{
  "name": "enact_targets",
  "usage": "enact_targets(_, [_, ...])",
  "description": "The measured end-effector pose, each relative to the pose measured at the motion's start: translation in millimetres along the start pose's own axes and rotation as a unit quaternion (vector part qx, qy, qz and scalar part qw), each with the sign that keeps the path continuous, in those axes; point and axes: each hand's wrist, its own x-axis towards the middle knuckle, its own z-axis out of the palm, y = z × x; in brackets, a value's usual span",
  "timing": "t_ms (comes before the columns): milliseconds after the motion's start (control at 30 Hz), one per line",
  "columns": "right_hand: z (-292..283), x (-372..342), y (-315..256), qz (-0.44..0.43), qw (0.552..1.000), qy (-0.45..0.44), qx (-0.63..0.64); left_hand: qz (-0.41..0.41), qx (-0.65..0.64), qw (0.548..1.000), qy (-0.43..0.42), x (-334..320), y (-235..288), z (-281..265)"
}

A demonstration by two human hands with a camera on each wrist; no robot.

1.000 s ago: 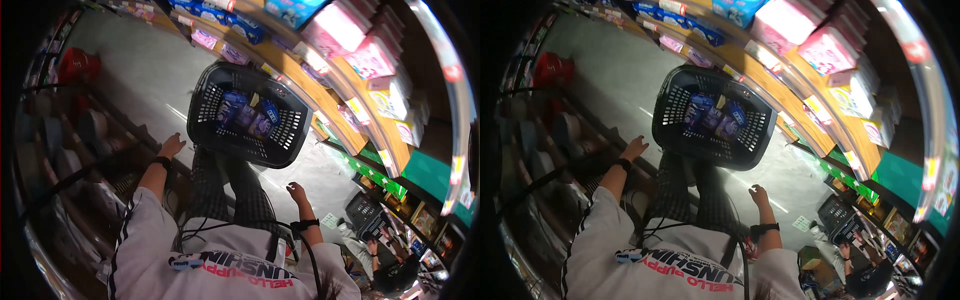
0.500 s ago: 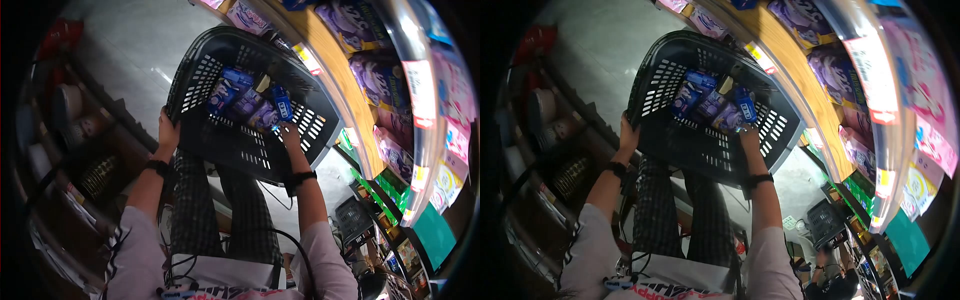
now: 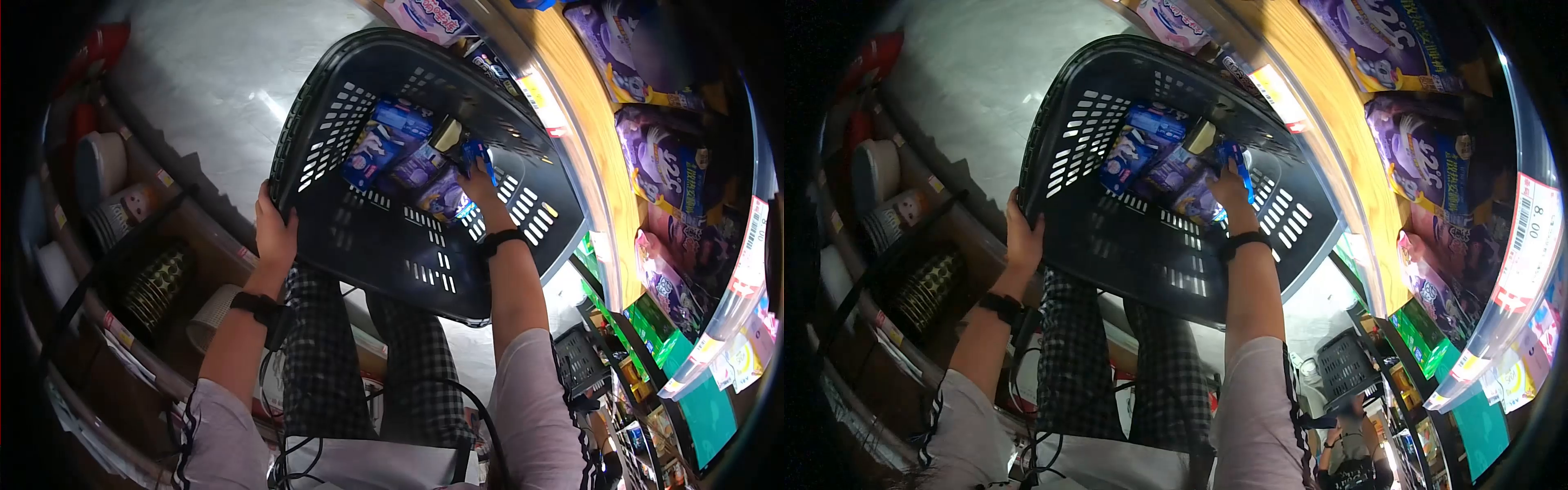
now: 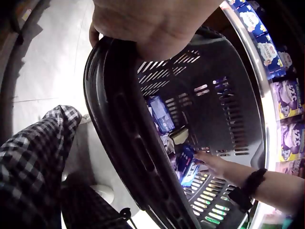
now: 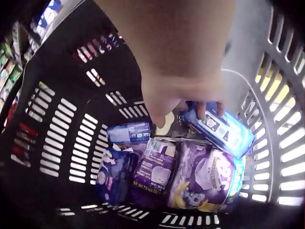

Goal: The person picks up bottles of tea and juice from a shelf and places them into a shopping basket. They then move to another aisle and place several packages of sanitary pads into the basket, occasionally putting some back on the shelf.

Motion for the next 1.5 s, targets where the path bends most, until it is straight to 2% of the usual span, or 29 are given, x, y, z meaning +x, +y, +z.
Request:
enact_targets(133, [1, -6, -15, 0.047, 0.999, 0.007, 0.015, 0.023, 0.004, 1.000, 0.011, 0, -6, 2])
enact_targets(267, [8, -19, -15, 0.012, 0.981, 0.100, 0.167, 0.003, 0.002, 1.000, 0.000, 0, 0, -2])
enact_targets(300, [-1, -33, -22, -0.004, 0.958, 0.113, 0.263, 0.000, 0.005, 1.000, -0.001, 0, 0, -2])
enact_targets(333, [-10, -51, -29, 0.028, 0.940, 0.117, 0.318, -0.001, 0.007, 1.000, -0.002, 0, 1, -3])
enact_targets(400, [-36, -97, -43, 0.087, 0.845, 0.054, 0.526, -0.032, 0.059, 0.997, -0.028, 1, 8, -8])
enact_targets(467, [-86, -161, -81, 0.026, 0.827, 0.058, 0.558, -0.040, 0.132, 0.990, -0.011, -1, 17, -15])
enact_targets(533, [-123, -220, -102, -0.134, 0.857, 0.107, 0.486, -0.030, 0.224, 0.973, 0.046, -9, 32, -17])
enact_targets(567, [-150, -256, -117, -0.185, 0.866, 0.131, 0.445, 0.064, 0.115, 0.990, 0.055, -7, 33, -16])
enact_targets(600, [-178, -294, -132, -0.235, 0.871, 0.155, 0.402, 0.160, 0.006, 0.985, 0.062, -6, 40, -21])
enact_targets(633, [-197, -327, -146, -0.274, 0.821, 0.160, 0.474, 0.041, -0.189, 0.978, -0.072, -19, 85, -56])
enact_targets(667, [-213, -361, -158, -0.312, 0.764, 0.161, 0.542, -0.076, -0.372, 0.902, -0.206, -41, 138, -100])
enact_targets(700, [-230, -396, -165, -0.365, 0.744, 0.184, 0.529, -0.107, -0.462, 0.819, -0.324, -55, 163, -133])
enact_targets(733, [-244, -429, -172, -0.416, 0.720, 0.207, 0.516, -0.131, -0.534, 0.712, -0.437, -70, 185, -164])
enact_targets(800, [-273, -476, -186, -0.530, 0.619, 0.194, 0.546, -0.038, -0.621, 0.573, -0.533, -110, 233, -226])
enact_targets(833, [-283, -497, -190, -0.560, 0.602, 0.194, 0.536, -0.013, -0.642, 0.562, -0.521, -128, 247, -248])
enact_targets(867, [-293, -518, -192, -0.587, 0.585, 0.192, 0.526, -0.041, -0.638, 0.574, -0.511, -147, 262, -280])
enact_targets(967, [-317, -577, -199, -0.583, 0.559, 0.280, 0.519, 0.158, -0.644, 0.560, -0.497, -192, 296, -361])
enact_targets(1000, [-317, -593, -197, -0.573, 0.546, 0.297, 0.534, 0.239, -0.610, 0.593, -0.468, -207, 308, -384])
enact_targets(1033, [-316, -606, -197, -0.588, 0.493, 0.296, 0.569, 0.314, -0.572, 0.621, -0.435, -219, 315, -407])
enact_targets(1067, [-320, -627, -195, -0.570, 0.539, 0.278, 0.555, 0.385, -0.528, 0.643, -0.399, -232, 321, -430])
enact_targets(1100, [-328, -647, -199, -0.565, 0.544, 0.265, 0.560, 0.426, -0.440, 0.716, -0.335, -252, 325, -457])
enact_targets(1133, [-334, -667, -205, -0.556, 0.549, 0.254, 0.570, 0.451, -0.419, 0.726, -0.309, -271, 327, -472])
enact_targets(1200, [-338, -697, -213, -0.550, 0.543, 0.287, 0.567, 0.507, -0.373, 0.734, -0.256, -301, 334, -494])
enact_targets(1233, [-337, -709, -211, -0.555, 0.550, 0.288, 0.553, 0.488, -0.366, 0.740, -0.285, -314, 334, -502])
enact_targets(1267, [-333, -716, -205, -0.554, 0.562, 0.291, 0.540, 0.527, -0.351, 0.732, -0.253, -320, 333, -502])
enact_targets(1333, [-323, -731, -196, -0.504, 0.591, 0.262, 0.573, 0.526, -0.333, 0.736, -0.265, -339, 329, -502])
enact_targets(1400, [-310, -739, -194, -0.401, 0.647, 0.285, 0.583, 0.568, -0.265, 0.734, -0.260, -351, 318, -490])
enact_targets(1467, [-291, -741, -192, -0.357, 0.646, 0.232, 0.633, 0.619, -0.194, 0.724, -0.237, -356, 313, -473])
enact_targets(1500, [-281, -740, -192, -0.366, 0.629, 0.207, 0.653, 0.633, -0.153, 0.724, -0.227, -358, 311, -465])
